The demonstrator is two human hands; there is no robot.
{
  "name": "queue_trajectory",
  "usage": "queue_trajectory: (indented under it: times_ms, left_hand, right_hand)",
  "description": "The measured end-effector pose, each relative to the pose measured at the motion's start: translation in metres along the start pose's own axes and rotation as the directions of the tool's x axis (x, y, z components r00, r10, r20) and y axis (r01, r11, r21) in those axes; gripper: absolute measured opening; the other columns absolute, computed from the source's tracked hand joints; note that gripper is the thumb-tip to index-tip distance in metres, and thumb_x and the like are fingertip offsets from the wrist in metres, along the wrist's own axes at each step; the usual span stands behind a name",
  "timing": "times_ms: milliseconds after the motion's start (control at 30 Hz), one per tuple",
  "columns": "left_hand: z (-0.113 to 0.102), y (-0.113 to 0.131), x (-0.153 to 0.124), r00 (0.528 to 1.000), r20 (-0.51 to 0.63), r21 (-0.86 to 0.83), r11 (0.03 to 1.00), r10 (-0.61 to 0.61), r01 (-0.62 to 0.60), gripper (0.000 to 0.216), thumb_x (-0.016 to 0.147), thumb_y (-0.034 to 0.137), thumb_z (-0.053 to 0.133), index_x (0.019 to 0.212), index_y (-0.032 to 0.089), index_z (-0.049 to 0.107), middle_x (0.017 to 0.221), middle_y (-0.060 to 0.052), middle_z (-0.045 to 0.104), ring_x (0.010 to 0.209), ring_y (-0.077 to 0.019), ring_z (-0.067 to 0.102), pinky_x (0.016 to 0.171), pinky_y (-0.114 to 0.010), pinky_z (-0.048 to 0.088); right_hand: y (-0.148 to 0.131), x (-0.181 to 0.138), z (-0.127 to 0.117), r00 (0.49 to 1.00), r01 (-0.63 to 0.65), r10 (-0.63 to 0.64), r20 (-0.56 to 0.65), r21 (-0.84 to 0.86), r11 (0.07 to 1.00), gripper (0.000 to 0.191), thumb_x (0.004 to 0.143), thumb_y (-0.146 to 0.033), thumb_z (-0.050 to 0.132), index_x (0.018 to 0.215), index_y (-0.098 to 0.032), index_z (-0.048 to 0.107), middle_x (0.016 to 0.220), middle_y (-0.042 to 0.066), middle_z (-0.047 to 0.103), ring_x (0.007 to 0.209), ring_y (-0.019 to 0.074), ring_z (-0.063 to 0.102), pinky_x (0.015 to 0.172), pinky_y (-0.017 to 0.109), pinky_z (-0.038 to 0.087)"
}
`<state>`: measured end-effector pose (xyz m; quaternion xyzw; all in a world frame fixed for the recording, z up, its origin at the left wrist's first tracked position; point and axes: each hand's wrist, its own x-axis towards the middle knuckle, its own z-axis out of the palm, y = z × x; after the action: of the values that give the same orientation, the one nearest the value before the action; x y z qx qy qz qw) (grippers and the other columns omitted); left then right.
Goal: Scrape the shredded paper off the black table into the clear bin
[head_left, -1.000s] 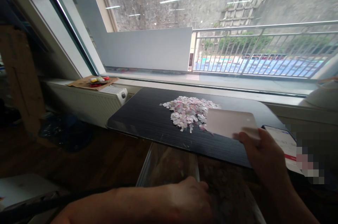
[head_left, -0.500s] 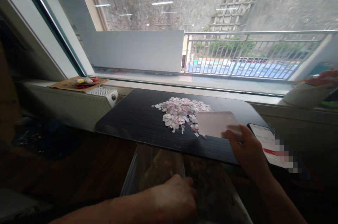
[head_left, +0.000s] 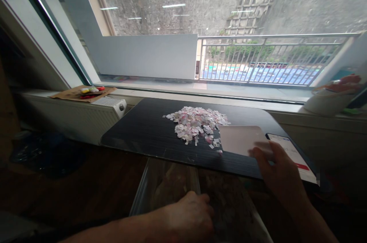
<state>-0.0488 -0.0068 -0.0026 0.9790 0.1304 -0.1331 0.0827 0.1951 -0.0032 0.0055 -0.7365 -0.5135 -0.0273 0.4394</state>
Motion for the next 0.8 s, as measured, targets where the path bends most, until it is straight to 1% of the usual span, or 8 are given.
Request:
queue_trajectory:
  times_ms: [100, 200, 267, 367, 433, 533, 667, 800]
  left_hand:
    - [0.0, 0.001, 0.001, 1.0, 0.018, 0.004, 1.0, 0.003, -0.003, 0.024, 0.086, 0.019, 0.067, 0.063, 0.015, 0.061, 0.074, -0.005, 0.063, 0.078, -0.0188, 0.055, 0.043, -0.029, 0.024]
    - [0.002, 0.002, 0.0, 1.0, -0.018, 0.02, 1.0, 0.009, -0.009, 0.018, 0.084, 0.018, 0.07, 0.067, 0.015, 0.064, 0.075, -0.005, 0.064, 0.08, -0.0193, 0.055, 0.045, -0.03, 0.025]
    - [0.002, 0.002, 0.0, 1.0, -0.029, 0.028, 1.0, 0.011, -0.01, 0.016, 0.084, 0.017, 0.07, 0.069, 0.015, 0.065, 0.077, -0.005, 0.064, 0.08, -0.0189, 0.055, 0.046, -0.03, 0.025]
    - [-0.001, 0.003, 0.0, 1.0, 0.012, 0.012, 1.0, 0.01, -0.01, 0.018, 0.084, 0.016, 0.069, 0.067, 0.014, 0.063, 0.078, -0.005, 0.065, 0.08, -0.0188, 0.056, 0.045, -0.029, 0.026]
    - [-0.004, 0.003, 0.001, 0.999, 0.033, 0.007, 1.0, 0.011, -0.011, 0.019, 0.083, 0.015, 0.069, 0.066, 0.014, 0.062, 0.076, -0.005, 0.064, 0.079, -0.0193, 0.056, 0.044, -0.029, 0.025]
    - [-0.004, 0.002, 0.003, 0.999, 0.039, 0.015, 1.0, 0.018, -0.018, 0.018, 0.083, 0.015, 0.069, 0.066, 0.014, 0.062, 0.074, -0.005, 0.063, 0.079, -0.0195, 0.057, 0.044, -0.029, 0.024]
    - [0.0, 0.002, 0.006, 0.999, 0.038, 0.013, 1.0, 0.026, -0.026, 0.019, 0.082, 0.016, 0.07, 0.065, 0.014, 0.061, 0.075, -0.006, 0.063, 0.082, -0.0201, 0.057, 0.045, -0.03, 0.025]
    - [0.002, 0.002, 0.006, 0.999, 0.051, 0.001, 1.0, 0.016, -0.016, 0.017, 0.08, 0.015, 0.07, 0.066, 0.014, 0.063, 0.073, -0.007, 0.062, 0.082, -0.0213, 0.058, 0.045, -0.03, 0.025]
  right_hand:
    - [-0.007, -0.006, 0.003, 0.999, -0.015, 0.013, 0.04, 0.044, 0.999, 0.031, 0.088, -0.048, 0.053, 0.103, -0.023, 0.065, 0.079, 0.007, 0.076, 0.064, 0.0258, 0.071, 0.058, 0.034, 0.05]
    - [-0.013, -0.014, 0.01, 0.997, 0.018, -0.028, 0.071, 0.144, 0.989, 0.029, 0.089, -0.047, 0.054, 0.103, -0.024, 0.064, 0.084, 0.008, 0.078, 0.075, 0.0265, 0.075, 0.066, 0.034, 0.054]
    - [-0.012, -0.015, 0.014, 0.997, 0.049, -0.059, 0.053, 0.178, 0.983, 0.028, 0.09, -0.047, 0.055, 0.102, -0.024, 0.065, 0.087, 0.008, 0.079, 0.08, 0.0268, 0.076, 0.069, 0.034, 0.056]
    - [-0.004, -0.012, 0.017, 0.997, 0.075, -0.072, -0.025, 0.147, 0.986, 0.028, 0.089, -0.047, 0.057, 0.102, -0.024, 0.066, 0.087, 0.008, 0.08, 0.079, 0.0274, 0.076, 0.066, 0.034, 0.057]
    - [0.003, -0.01, 0.017, 0.996, 0.081, -0.077, -0.047, 0.115, 0.99, 0.029, 0.089, -0.048, 0.056, 0.102, -0.024, 0.065, 0.086, 0.008, 0.079, 0.077, 0.0278, 0.076, 0.064, 0.035, 0.057]
    - [0.008, -0.013, 0.014, 0.996, 0.088, -0.086, -0.026, 0.097, 0.991, 0.029, 0.089, -0.047, 0.056, 0.102, -0.023, 0.066, 0.086, 0.009, 0.079, 0.077, 0.0277, 0.076, 0.064, 0.035, 0.058]
    - [0.003, -0.018, 0.011, 0.993, 0.098, -0.106, 0.051, 0.137, 0.986, 0.027, 0.088, -0.047, 0.059, 0.099, -0.023, 0.066, 0.085, 0.007, 0.079, 0.074, 0.0248, 0.075, 0.064, 0.031, 0.058]
    - [-0.003, -0.016, 0.014, 0.997, 0.058, -0.049, -0.064, 0.143, 0.988, 0.029, 0.087, -0.048, 0.056, 0.097, -0.023, 0.065, 0.087, 0.008, 0.079, 0.075, 0.0254, 0.076, 0.065, 0.033, 0.058]
